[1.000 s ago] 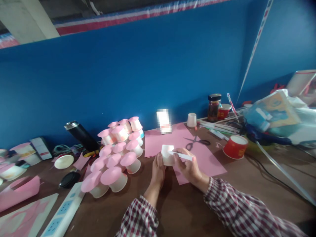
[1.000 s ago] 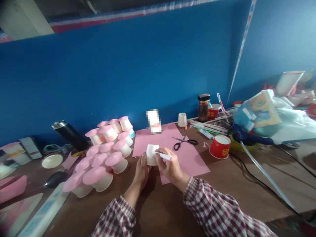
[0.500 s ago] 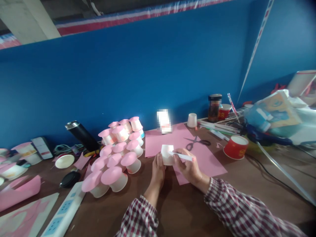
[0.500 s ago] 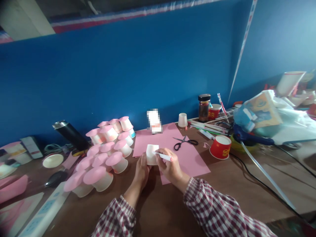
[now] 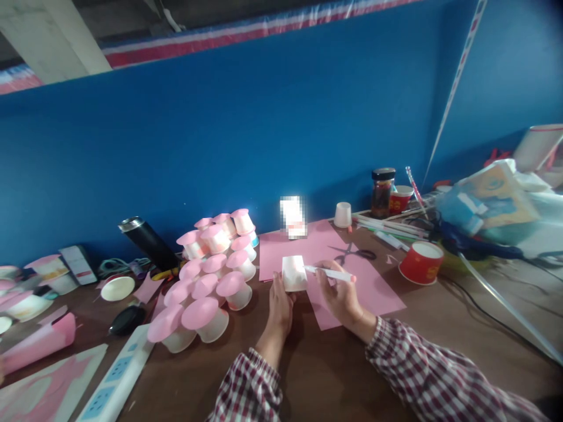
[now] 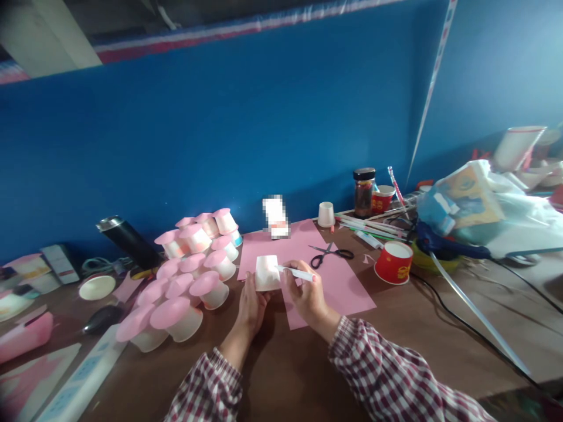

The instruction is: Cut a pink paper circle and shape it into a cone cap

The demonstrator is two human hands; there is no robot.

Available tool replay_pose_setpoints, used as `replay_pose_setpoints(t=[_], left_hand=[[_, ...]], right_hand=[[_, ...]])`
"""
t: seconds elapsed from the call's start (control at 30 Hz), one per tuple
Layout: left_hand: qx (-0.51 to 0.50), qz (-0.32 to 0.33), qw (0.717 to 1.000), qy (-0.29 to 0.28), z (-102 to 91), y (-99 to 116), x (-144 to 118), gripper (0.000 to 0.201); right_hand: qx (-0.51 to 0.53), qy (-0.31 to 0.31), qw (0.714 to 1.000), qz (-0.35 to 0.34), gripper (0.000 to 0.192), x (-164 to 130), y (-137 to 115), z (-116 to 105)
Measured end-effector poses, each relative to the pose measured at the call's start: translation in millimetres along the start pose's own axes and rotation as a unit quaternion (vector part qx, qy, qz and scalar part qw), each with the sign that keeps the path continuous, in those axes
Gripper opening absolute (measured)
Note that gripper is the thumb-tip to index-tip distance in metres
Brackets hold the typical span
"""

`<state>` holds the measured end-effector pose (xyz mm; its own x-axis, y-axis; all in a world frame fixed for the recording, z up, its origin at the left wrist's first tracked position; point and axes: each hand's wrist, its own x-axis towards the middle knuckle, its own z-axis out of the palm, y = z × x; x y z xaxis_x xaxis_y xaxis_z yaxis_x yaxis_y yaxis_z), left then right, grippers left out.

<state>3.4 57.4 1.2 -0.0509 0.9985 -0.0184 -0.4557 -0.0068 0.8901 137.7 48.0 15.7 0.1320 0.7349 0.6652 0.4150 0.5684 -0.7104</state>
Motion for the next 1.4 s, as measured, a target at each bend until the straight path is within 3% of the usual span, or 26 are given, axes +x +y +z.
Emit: replay_pose_setpoints(t=[0.43,0.67,0.87,1.07,1.4], left_hand=[[-0.112,-0.025,0.991,-0.075,5.1,11,-1,0.044],[-0.13,-0.025,0.989,-0.072,6.2,9,0,0.032],[-0.127,-0.026,0.986,-0.101,5.4,6,1,0.026],[-0.111,-0.042,0.991,-0.068,5.2,9,2,0.028],[-0.102,-0.078,0.989,-0.077,-1.5,5,3,0.036]], right_hand=[[0.067,-0.024,0.997,0.005,0.015,-5,1,2],[0.109,-0.014,0.994,0.027,0.018,-5,-3,5],[0.071,-0.003,0.997,0.017,0.015,-3,0,5],[0.047,0.002,0.999,0.001,0.011,-3,-1,4],[0.015,0.005,1.0,0.01,0.011,0,-6,0]])
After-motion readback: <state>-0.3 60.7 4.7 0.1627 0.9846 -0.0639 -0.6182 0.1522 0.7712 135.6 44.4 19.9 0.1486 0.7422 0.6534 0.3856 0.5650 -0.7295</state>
